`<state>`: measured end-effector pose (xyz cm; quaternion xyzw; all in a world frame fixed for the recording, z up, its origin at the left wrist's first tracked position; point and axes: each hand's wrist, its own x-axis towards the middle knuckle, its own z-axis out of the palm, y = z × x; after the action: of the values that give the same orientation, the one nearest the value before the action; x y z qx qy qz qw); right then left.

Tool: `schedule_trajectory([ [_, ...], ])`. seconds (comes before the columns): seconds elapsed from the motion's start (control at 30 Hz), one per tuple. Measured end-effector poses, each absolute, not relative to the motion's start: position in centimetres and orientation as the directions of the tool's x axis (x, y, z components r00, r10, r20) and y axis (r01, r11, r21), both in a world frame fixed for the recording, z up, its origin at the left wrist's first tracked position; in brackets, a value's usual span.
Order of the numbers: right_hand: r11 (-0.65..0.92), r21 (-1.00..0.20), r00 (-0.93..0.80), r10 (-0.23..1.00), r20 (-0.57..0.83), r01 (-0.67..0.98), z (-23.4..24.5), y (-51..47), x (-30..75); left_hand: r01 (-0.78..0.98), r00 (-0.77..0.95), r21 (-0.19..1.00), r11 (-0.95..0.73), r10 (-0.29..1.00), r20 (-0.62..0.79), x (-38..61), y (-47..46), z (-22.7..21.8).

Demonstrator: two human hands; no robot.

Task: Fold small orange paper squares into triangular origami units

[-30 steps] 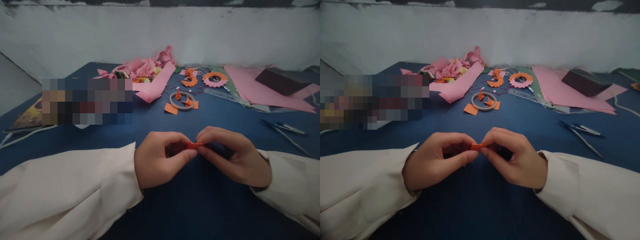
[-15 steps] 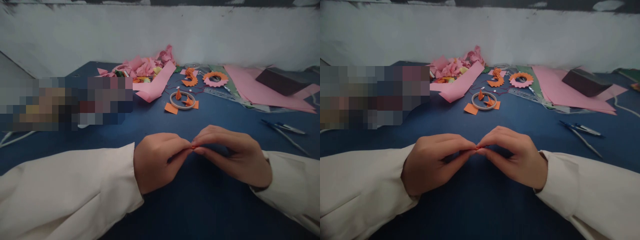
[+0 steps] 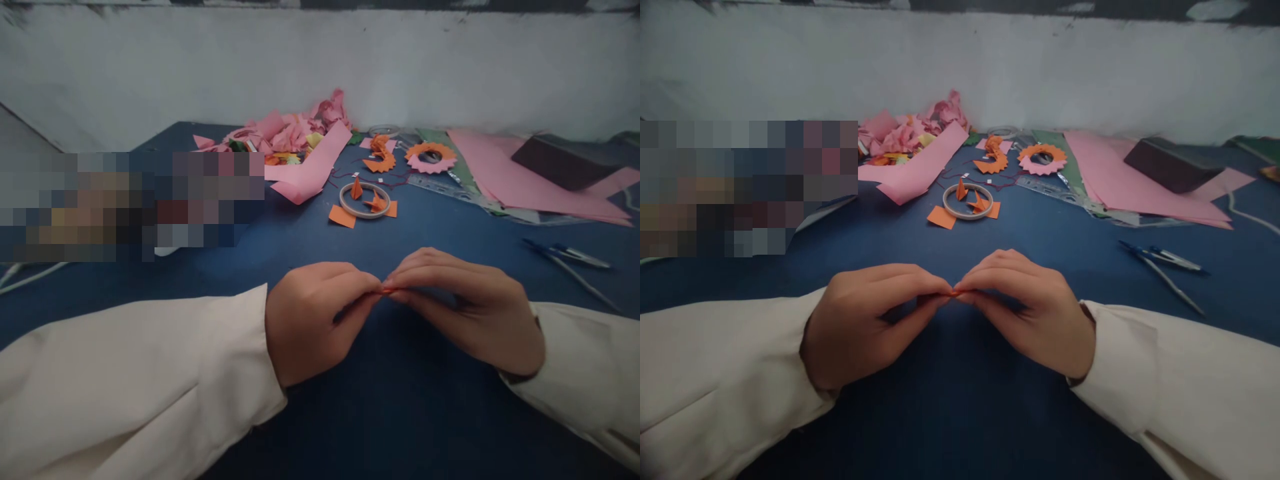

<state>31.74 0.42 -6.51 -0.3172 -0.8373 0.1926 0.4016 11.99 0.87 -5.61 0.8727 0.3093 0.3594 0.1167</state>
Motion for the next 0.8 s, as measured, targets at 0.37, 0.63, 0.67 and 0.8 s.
schedule_trajectory([
  [0.37,0.703,-0.590,-0.441,0.710,0.548,0.398,-6.7,0.2,31.8,0.475,0.560,0.412,-0.778,0.628,0.541,11.8,0.8,-5.6],
  [0.63,0.582,-0.706,-0.433,0.801,0.414,0.403,-6.7,0.3,31.9,0.475,0.495,0.685,-0.552,0.811,0.310,12.2,1.1,-4.8],
  [0.67,0.567,-0.716,-0.434,0.810,0.395,0.407,-6.7,0.3,31.9,0.471,0.483,0.717,-0.515,0.830,0.279,12.3,1.2,-4.6],
  [0.8,0.528,-0.732,-0.427,0.834,0.350,0.430,-6.5,0.4,31.9,0.473,0.486,0.771,-0.427,0.856,0.176,12.3,1.2,-4.4],
])
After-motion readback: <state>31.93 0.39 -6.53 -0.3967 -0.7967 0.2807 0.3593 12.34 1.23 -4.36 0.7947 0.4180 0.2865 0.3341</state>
